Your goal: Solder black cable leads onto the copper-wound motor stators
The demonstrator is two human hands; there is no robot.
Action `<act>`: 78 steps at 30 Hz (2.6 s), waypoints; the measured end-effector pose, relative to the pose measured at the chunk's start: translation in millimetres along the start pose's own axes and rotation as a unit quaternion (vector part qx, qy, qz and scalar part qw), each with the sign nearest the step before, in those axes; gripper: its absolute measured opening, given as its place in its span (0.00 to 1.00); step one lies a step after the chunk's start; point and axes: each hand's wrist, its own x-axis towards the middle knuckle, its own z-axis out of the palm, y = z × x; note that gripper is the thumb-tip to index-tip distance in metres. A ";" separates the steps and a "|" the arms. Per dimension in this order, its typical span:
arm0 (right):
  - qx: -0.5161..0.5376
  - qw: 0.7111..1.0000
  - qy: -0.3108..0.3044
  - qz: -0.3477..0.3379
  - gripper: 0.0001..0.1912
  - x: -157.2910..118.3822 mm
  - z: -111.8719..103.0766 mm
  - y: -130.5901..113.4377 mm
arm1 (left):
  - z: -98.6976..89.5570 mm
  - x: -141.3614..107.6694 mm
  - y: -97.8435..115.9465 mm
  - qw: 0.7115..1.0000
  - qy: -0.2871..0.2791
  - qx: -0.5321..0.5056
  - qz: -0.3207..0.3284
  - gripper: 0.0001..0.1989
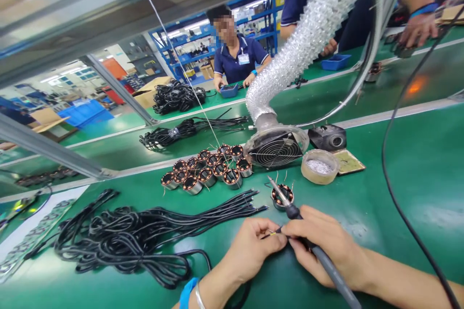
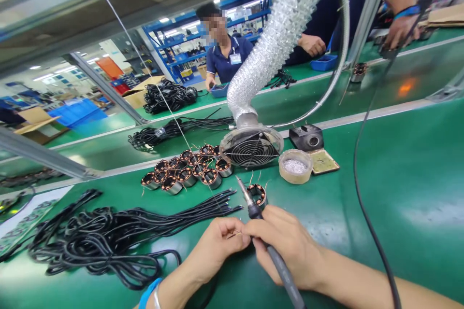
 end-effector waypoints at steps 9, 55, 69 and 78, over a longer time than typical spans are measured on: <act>-0.003 0.999 0.046 0.010 0.17 -11.2 4.6 2.7 | -6.0 4.7 3.3 0.998 0.033 -0.009 -0.058 0.18; 0.020 0.995 0.000 0.100 0.15 -26.9 -7.9 0.7 | -16.7 34.5 4.8 0.996 -0.006 0.087 -0.025 0.33; -0.049 0.992 -0.061 0.101 0.20 -28.9 -13.2 26.8 | -16.4 22.9 5.5 0.973 -0.021 0.222 0.064 0.13; -0.006 0.993 -0.096 0.067 0.20 -26.2 -14.5 22.4 | -11.1 23.3 21.6 0.996 -0.052 0.060 -0.029 0.23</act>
